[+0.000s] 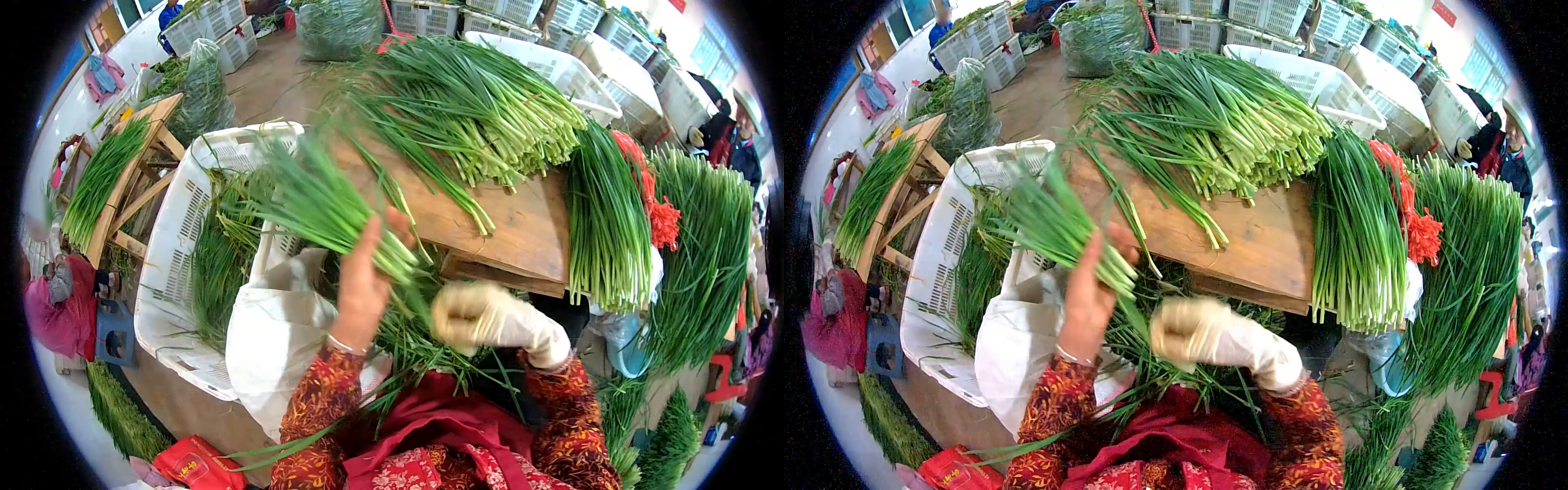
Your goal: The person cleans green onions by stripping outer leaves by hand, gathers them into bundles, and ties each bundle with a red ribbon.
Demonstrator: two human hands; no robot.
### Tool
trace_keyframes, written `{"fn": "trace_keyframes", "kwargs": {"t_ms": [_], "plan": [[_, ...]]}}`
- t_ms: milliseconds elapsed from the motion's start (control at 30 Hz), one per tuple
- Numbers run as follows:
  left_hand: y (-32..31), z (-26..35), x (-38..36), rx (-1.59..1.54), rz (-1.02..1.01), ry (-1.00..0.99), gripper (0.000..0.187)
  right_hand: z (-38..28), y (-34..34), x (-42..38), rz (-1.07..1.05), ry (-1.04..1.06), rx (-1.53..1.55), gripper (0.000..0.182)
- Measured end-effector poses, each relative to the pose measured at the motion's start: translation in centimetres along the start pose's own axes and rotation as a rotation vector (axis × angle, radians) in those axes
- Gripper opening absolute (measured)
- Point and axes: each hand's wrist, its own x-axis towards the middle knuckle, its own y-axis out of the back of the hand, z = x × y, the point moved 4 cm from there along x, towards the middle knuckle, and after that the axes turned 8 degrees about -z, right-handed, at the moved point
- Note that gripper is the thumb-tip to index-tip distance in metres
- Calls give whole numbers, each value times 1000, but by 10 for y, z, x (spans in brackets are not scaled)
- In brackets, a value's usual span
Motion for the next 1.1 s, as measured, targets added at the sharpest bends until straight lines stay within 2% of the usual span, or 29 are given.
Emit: {"fn": "trace_keyframes", "kwargs": {"t_ms": [67,100,133,167,200,233,267,300,333,367,433,467,533,567,600,700,733,800,867,933,967,1000,1067,1100], "plan": [[17,26,10,-72,88,-234,31,15,-7,-4,-174,-290,-404,27],[25,36,18,-53,35,-332,29,15,3,-8,82,-162,-657,28],[31,41,23,-32,-15,-427,27,12,20,-16,355,-128,-602,30],[19,45,17,-21,52,-378,23,30,41,-17,767,90,-472,29],[16,41,16,-19,53,-377,23,-3,56,-18,827,-165,-650,29],[13,35,15,-10,29,-293,24,9,76,-14,924,-152,-797,28],[10,29,13,1,3,-211,25,13,88,-7,971,-251,-1075,25],[5,22,12,-14,-125,-207,26,13,97,-5,900,-342,-865,23],[2,14,8,-14,-137,-152,27,14,101,-3,820,-427,-657,21],[0,6,7,-30,-146,-111,27,15,102,-3,819,-422,-663,21],[0,-12,7,-105,-158,-1,29,10,99,-12,1071,-63,-709,16],[-2,-18,6,-116,-170,9,29,5,94,-13,1067,-60,-708,16],[-11,-25,6,-114,-165,51,28,-1,81,-15,988,-7,-286,16],[-12,-30,7,-115,-173,52,26,6,77,-13,972,73,-143,11],[-15,-33,5,-97,-135,75,26,8,71,-12,967,75,-139,11],[-13,-44,6,-77,-84,87,24,2,51,-2,924,205,-375,8],[-13,-45,6,-73,-73,85,24,2,43,0,893,252,-340,8],[-17,-42,5,-61,-60,90,23,2,32,4,898,343,-476,9],[-13,-42,3,-36,-38,136,24,4,28,2,890,350,-457,8],[-7,-32,2,-91,-91,99,25,14,23,4,611,-4,-258,13],[-2,-22,4,-106,-67,2,26,20,16,3,467,-27,-362,22],[0,-9,4,-31,-12,-39,27,26,9,6,228,-190,-465,27],[4,5,10,-20,51,-200,26,28,9,4,326,-95,-883,26],[4,8,10,-22,49,-198,26,23,25,0,582,-52,-860,26]]}}
